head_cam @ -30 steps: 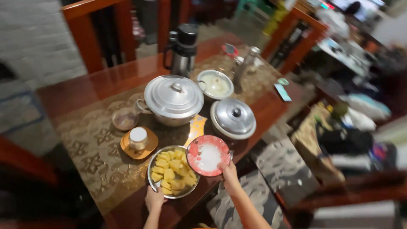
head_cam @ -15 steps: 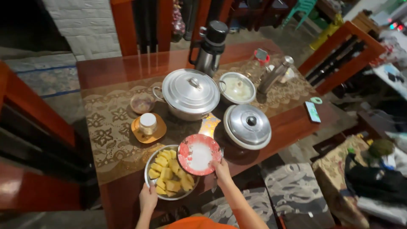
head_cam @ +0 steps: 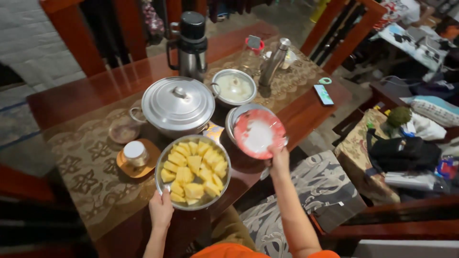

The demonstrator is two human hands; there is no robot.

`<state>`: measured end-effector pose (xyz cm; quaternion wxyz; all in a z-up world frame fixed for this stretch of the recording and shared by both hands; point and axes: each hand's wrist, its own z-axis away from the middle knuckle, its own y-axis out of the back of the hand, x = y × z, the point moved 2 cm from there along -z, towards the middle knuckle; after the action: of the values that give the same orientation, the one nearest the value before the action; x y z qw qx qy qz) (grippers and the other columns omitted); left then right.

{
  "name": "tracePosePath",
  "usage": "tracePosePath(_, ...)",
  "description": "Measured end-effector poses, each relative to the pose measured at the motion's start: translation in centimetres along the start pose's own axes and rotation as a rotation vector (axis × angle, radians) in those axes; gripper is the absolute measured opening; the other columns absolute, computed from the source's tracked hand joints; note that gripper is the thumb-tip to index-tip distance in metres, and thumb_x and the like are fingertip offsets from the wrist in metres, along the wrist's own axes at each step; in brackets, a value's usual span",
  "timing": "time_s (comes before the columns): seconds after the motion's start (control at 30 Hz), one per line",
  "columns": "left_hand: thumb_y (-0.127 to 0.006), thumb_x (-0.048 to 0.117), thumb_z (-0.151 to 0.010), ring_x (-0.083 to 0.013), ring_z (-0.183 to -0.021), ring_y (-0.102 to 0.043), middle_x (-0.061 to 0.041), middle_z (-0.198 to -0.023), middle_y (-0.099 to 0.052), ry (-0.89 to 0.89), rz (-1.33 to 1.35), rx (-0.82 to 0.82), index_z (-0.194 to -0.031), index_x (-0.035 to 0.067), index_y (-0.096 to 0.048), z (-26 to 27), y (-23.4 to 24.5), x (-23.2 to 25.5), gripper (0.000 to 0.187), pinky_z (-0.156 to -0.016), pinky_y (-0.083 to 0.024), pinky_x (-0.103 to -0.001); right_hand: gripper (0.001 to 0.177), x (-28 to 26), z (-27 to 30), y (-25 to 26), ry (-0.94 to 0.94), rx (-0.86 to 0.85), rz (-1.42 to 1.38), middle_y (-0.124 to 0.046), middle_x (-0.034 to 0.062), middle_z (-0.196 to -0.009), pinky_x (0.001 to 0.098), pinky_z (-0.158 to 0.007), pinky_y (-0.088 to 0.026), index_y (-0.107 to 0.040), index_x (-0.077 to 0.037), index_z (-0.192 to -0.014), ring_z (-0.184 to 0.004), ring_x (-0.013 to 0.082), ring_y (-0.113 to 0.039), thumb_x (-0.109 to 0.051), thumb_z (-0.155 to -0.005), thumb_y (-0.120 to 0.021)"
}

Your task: Gathering plates and cutlery and serving food from pots to plates on a dining table.

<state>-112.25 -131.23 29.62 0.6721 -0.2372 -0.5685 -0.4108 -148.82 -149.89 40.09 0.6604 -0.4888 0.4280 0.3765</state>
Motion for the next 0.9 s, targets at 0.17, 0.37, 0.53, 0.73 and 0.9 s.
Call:
tracePosePath(0.17, -0.054, 0.021, -0.102, -0.0128, -0.042, -0.049, -0.005, -0.057, -0.055, -0.066, 0.107, -0.050, -0.087, -0.002, -0.062, -2.6, -4.7, 3.7, 0.029, -0.040, -0.039, -0.032, 0.014, 0.5, -10.6, 7.1, 0.069, 0.133, -0.040, -0.055, 0.0011, -0.066, 0.0269, -0.035, -0.032, -0.057, -0.008, -0.094, -0.042, 0.0117, -0.047, -0.001, -0.083, -0.062)
tracePosePath(0.37, -0.055, 0.021, -0.102, -0.0100, -0.044, -0.050, -0.002, -0.059, -0.058, -0.146, 0.175, -0.109, -0.094, -0.003, -0.065, -6.8, -12.4, 7.4, 0.027, -0.041, -0.039, -0.030, 0.015, 2.4, -25.2, 14.8, 0.044, 0.373, -0.013, -0.053, 0.0029, -0.064, 0.0277, -0.036, -0.033, -0.052, -0.006, -0.094, -0.041, 0.0132, -0.046, -0.001, -0.084, -0.063)
tracePosePath(0.53, -0.055, 0.022, -0.103, -0.0091, -0.046, -0.046, -0.002, -0.060, -0.056, -0.085, 0.149, -0.131, -0.101, -0.003, -0.070, -8.9, -21.7, 11.7, 0.029, -0.041, -0.037, -0.029, 0.019, 3.1, -36.0, 20.0, 0.105, 0.426, 0.103, -0.057, 0.0039, -0.066, 0.0294, -0.035, -0.038, -0.054, -0.006, -0.097, -0.041, 0.0150, -0.050, 0.001, -0.080, -0.058)
tracePosePath(0.73, -0.053, 0.023, -0.102, -0.0075, -0.047, -0.054, 0.000, -0.065, -0.065, -0.139, 0.297, -0.082, -0.101, 0.000, -0.067, -11.8, -32.8, 12.1, 0.027, -0.041, -0.043, -0.028, 0.016, 6.9, -46.3, 25.5, -0.086, 0.266, 0.298, -0.052, 0.0036, -0.059, 0.0314, -0.034, -0.034, -0.057, -0.005, -0.095, -0.039, 0.0163, -0.046, -0.003, -0.080, -0.062)
tracePosePath(0.9, -0.053, 0.022, -0.103, -0.0141, -0.060, -0.058, -0.008, -0.073, -0.071, -0.035, 0.005, 0.016, -0.112, -0.002, -0.070, -11.9, -37.7, 15.3, 0.031, -0.058, -0.047, -0.034, 0.017, 8.8, -50.1, 24.6, -0.210, 0.261, 0.283, -0.060, 0.0059, -0.070, 0.0312, -0.038, -0.038, -0.058, -0.008, -0.096, -0.043, 0.0168, -0.050, -0.003, -0.082, -0.065)
